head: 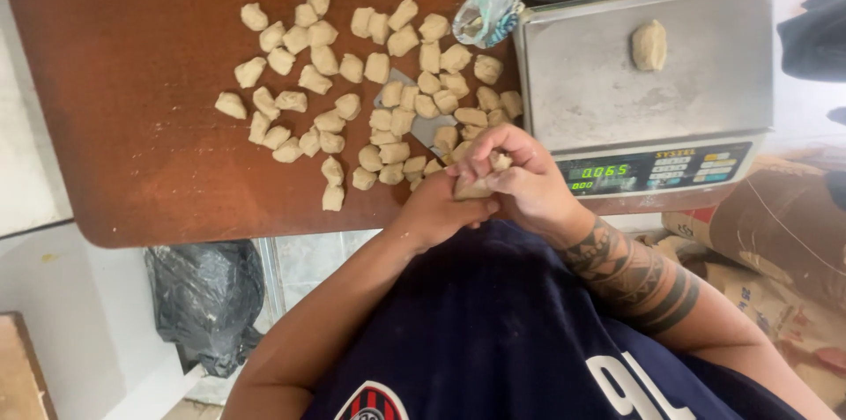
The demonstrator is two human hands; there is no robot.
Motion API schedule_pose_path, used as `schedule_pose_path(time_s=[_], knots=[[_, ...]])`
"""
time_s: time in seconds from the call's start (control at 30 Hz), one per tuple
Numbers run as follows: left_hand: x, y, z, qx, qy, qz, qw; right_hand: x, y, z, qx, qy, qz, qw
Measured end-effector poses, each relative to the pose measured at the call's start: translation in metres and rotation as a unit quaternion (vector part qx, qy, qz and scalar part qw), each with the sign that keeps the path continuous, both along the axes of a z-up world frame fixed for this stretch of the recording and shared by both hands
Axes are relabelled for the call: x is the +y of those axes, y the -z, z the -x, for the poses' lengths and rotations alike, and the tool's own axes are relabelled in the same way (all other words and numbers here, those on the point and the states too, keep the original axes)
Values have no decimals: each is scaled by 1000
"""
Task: Portion dough by weighing pieces on a scale and rolling them on a table
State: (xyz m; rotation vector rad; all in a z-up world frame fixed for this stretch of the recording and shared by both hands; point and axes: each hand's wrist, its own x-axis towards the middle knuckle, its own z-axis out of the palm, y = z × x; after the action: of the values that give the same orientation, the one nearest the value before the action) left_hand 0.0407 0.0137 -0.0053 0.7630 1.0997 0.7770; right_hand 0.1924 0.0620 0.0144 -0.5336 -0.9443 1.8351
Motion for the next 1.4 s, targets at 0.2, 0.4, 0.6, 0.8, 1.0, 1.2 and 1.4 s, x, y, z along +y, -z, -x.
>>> schedule_pose_path(time_s=[0.2,0.4,0.6,0.8,1.0,1.2,1.4], knots=[[4,-7,-12,60,1,-14,998,4,-10,4,11,38,22,999],[11,-30,-17,146,22,16,989,5,13,5,-39,19,1,999],[14,-30,-10,167,70,47,982,1,19,12,61,68,130,987],[18,-32,-8,157,116,3,981,6,4,4,19,74,102,992],[13,-33,-17,100,69,27,992,3,2,-12,-178,-33,-89,979],[10,5,-25,155,84,86,981,-2,15,1,13,55,78,995],[12,97,-2,401,233,-306,831,-30,-48,-6,7,-5,250,968]])
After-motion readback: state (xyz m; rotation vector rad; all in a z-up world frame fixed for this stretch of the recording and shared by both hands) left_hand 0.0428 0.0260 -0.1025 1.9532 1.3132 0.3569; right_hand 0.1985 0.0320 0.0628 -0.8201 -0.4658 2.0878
